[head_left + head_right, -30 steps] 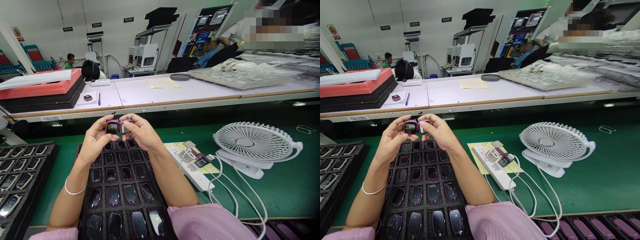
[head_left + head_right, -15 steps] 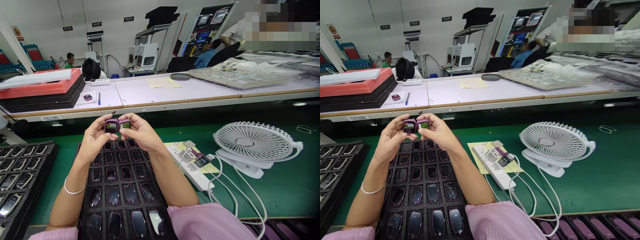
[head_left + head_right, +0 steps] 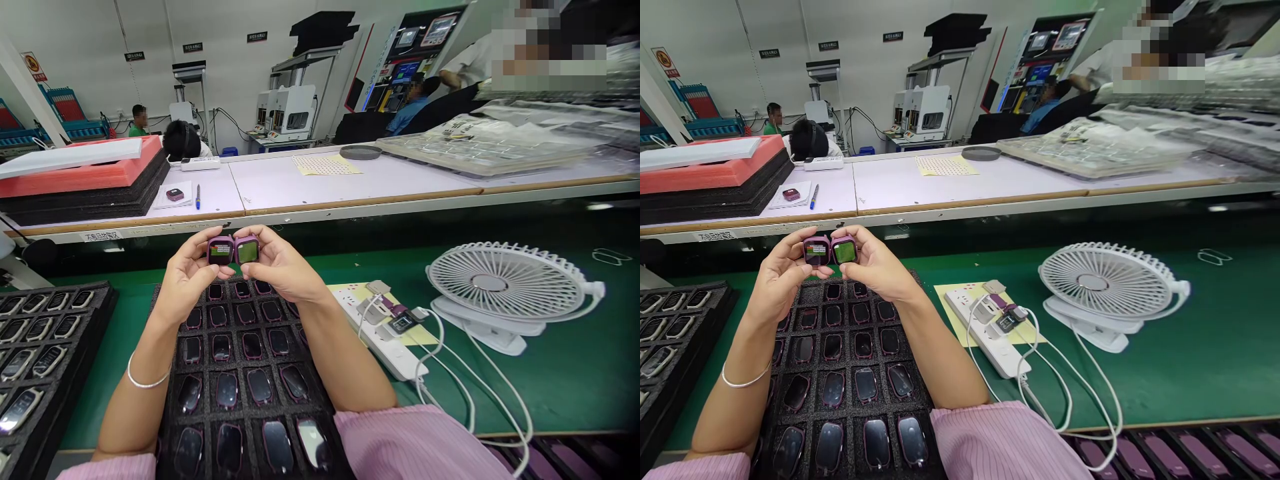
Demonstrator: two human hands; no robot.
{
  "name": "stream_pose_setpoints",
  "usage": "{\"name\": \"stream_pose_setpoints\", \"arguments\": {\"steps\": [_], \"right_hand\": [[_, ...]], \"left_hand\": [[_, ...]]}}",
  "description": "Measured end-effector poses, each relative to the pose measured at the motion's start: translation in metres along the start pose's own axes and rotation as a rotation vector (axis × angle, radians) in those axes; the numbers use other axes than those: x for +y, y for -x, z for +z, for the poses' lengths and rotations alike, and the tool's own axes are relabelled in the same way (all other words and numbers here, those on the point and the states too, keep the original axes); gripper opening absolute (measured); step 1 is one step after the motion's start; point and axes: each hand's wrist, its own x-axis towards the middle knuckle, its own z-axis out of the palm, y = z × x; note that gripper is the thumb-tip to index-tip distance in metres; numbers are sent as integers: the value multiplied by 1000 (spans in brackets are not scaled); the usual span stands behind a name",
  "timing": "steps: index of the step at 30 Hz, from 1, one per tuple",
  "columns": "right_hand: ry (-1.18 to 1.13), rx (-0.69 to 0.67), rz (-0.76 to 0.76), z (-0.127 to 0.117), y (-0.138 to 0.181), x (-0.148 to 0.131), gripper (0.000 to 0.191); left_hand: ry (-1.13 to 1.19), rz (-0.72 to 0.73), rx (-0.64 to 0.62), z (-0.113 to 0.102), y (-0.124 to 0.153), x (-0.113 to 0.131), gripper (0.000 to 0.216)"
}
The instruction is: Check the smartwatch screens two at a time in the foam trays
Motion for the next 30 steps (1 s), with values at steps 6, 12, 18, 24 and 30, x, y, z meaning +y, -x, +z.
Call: {"name": "stream_pose_setpoints", "arguments": {"steps": [6,12,18,24,30], "right_hand": [[-24,30,2,1,-1,0,30],[-48,72,1,-1,-3,4,26],[-121,69,40,-1,-3,1,25],[-107,62,48,-2,-4,0,27],[-28,103,27,0,-4,4,32]], "left_hand": [[4,-4,-6,1,0,2,46],[11,-7,-32,1,1,1,45],[7,-3,-28,1,1,0,46],[17,-43,1,2,0,2,44],[59,-124,90,4,-3,-1,28]]}}
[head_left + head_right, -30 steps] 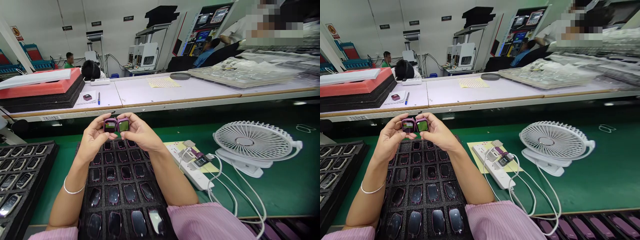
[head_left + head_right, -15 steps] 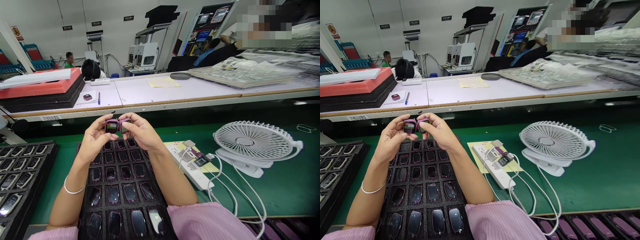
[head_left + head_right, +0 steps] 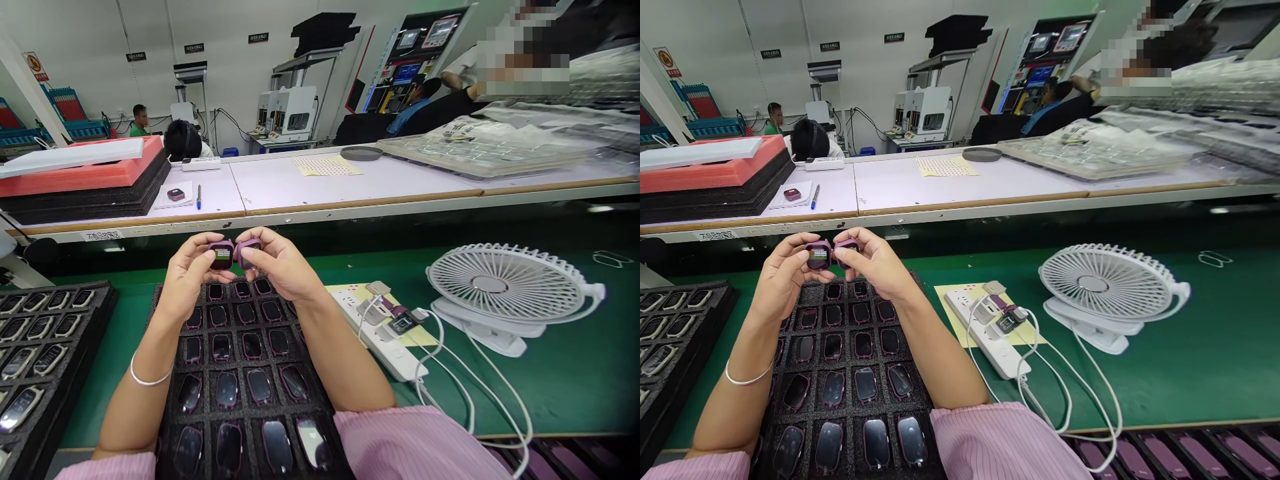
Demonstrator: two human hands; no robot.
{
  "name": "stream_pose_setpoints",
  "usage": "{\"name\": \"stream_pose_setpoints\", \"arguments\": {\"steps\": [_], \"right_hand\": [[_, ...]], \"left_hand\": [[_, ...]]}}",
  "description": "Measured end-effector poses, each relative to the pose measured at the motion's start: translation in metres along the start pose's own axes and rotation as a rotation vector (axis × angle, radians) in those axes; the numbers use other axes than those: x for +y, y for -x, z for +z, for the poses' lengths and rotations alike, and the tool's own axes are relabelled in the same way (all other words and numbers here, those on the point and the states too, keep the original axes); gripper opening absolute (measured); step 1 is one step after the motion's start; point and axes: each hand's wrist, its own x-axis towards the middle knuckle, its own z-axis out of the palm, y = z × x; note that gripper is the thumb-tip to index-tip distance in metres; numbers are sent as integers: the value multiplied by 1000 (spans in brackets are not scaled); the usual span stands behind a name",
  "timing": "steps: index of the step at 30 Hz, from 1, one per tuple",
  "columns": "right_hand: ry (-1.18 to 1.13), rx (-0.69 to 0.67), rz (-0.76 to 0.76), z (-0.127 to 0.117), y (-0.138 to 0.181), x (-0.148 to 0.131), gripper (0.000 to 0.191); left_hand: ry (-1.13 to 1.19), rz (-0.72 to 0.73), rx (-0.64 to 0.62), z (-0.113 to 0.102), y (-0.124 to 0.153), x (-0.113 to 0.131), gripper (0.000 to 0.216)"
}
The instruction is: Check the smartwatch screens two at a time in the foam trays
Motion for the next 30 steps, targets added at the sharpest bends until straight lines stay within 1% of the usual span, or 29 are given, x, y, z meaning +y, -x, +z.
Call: {"name": "stream_pose_setpoints", "arguments": {"steps": [3,5,9,13,16,18,19,21,22,24,26,27,28,30], "right_hand": [[10,-5,12,0,0,1,32],[-20,-18,49,0,-1,1,31],[-115,-43,115,1,-2,0,27],[-171,-67,118,-1,-5,0,27],[-190,-85,139,-4,-9,6,32],[-157,-90,157,-4,-14,18,45],[-120,-96,162,-3,-17,28,55],[18,-142,170,2,-24,52,72],[118,-178,173,6,-28,67,72],[472,-279,192,17,-34,95,62],[622,-332,209,28,-40,118,56],[693,-353,206,33,-43,126,54],[752,-369,196,38,-45,133,51],[888,-399,170,47,-48,142,48]], "left_hand": [[-33,-2,40,1,-2,-2,24],[-64,10,63,1,-3,-2,25],[-107,29,87,1,-4,-3,34],[-107,25,65,1,-3,-5,45],[-96,33,24,-2,-7,-6,54],[-115,11,11,-11,-14,-7,55],[-141,-9,8,-19,-19,-7,54],[-229,-67,-4,-44,-28,-10,52],[-290,-98,-9,-61,-32,-13,52],[-479,-171,-24,-98,-34,-21,50],[-769,-235,-73,-134,-28,-33,46],[-836,-255,-75,-149,-23,-41,45],[-880,-268,-77,-161,-17,-49,44],[-966,-285,-92,-175,-4,-67,43]]}}
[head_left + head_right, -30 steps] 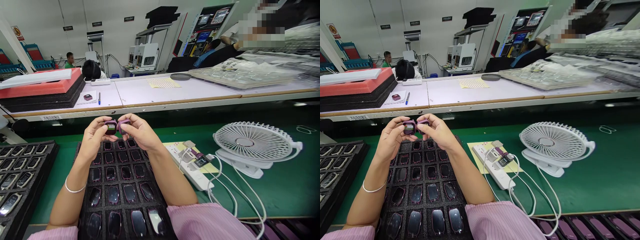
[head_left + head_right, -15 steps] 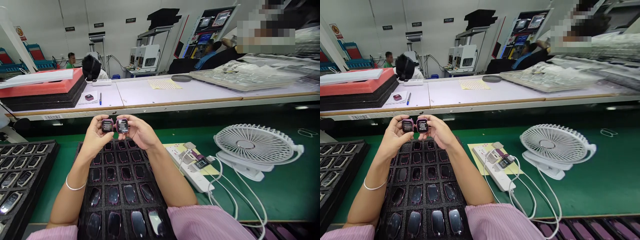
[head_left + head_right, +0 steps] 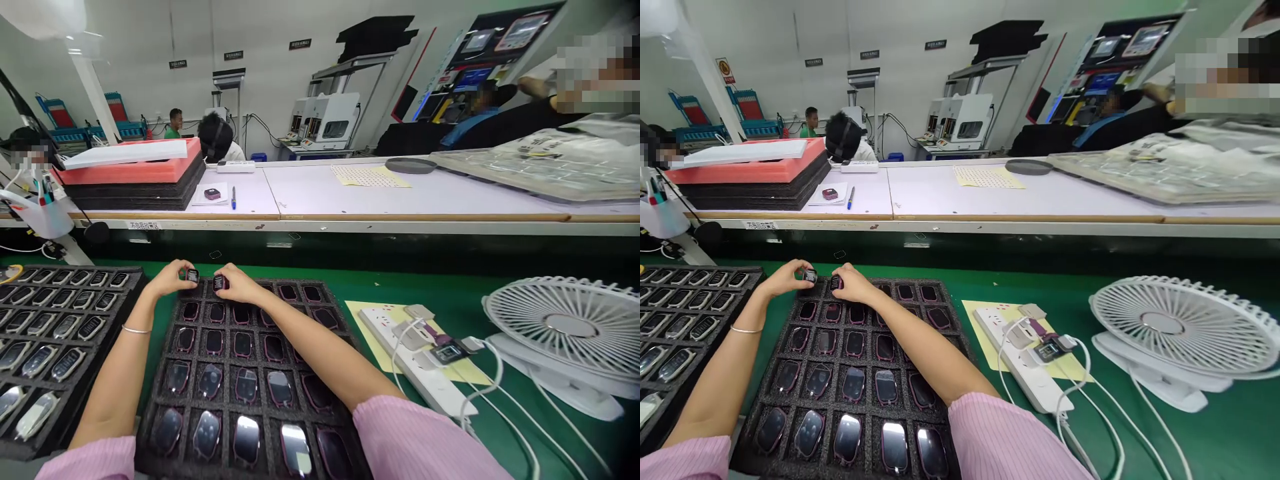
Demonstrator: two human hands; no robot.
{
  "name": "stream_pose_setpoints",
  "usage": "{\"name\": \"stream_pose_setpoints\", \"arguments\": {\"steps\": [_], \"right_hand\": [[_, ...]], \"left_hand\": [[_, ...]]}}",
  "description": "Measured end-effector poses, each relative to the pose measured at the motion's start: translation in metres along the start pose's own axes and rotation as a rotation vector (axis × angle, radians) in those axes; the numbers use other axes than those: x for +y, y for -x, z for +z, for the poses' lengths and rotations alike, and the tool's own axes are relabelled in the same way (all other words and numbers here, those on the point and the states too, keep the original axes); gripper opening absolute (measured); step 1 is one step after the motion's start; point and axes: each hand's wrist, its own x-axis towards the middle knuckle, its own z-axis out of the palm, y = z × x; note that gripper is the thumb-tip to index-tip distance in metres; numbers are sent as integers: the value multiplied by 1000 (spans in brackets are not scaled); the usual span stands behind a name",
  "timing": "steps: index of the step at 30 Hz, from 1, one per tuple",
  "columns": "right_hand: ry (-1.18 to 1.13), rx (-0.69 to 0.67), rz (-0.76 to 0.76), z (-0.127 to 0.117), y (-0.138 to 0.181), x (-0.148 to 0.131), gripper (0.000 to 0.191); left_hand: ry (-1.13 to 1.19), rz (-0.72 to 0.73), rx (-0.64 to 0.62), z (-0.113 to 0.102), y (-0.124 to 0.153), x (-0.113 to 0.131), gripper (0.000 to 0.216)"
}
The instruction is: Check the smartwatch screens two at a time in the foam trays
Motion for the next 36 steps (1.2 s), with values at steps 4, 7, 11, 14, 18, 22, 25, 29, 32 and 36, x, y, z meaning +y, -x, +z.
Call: {"name": "stream_pose_setpoints", "arguments": {"steps": [4,7,11,14,18,22,25,29,32,36], "right_hand": [[231,-48,29,15,-7,-4,49],[337,-72,64,12,-4,-4,63],[445,-15,147,-22,11,3,63],[531,-17,275,-54,26,14,38],[604,-70,439,-64,47,26,31],[567,-29,463,-47,61,30,36],[455,28,447,-40,65,33,33],[220,102,359,-45,63,35,20],[-31,149,263,-58,55,27,18],[-382,169,116,-78,43,1,18]], "left_hand": [[-148,-20,-12,23,11,-23,47],[-236,-45,-35,25,14,-23,57],[-333,-42,-47,18,5,1,67],[-374,16,-91,34,-9,34,42],[-424,-41,-135,86,-25,76,28],[-376,-134,-120,121,-30,97,38],[-227,-156,-108,117,-30,101,35],[115,-133,-78,84,-26,106,20],[446,-76,-25,55,-21,118,29],[808,4,42,31,-13,142,49]]}}
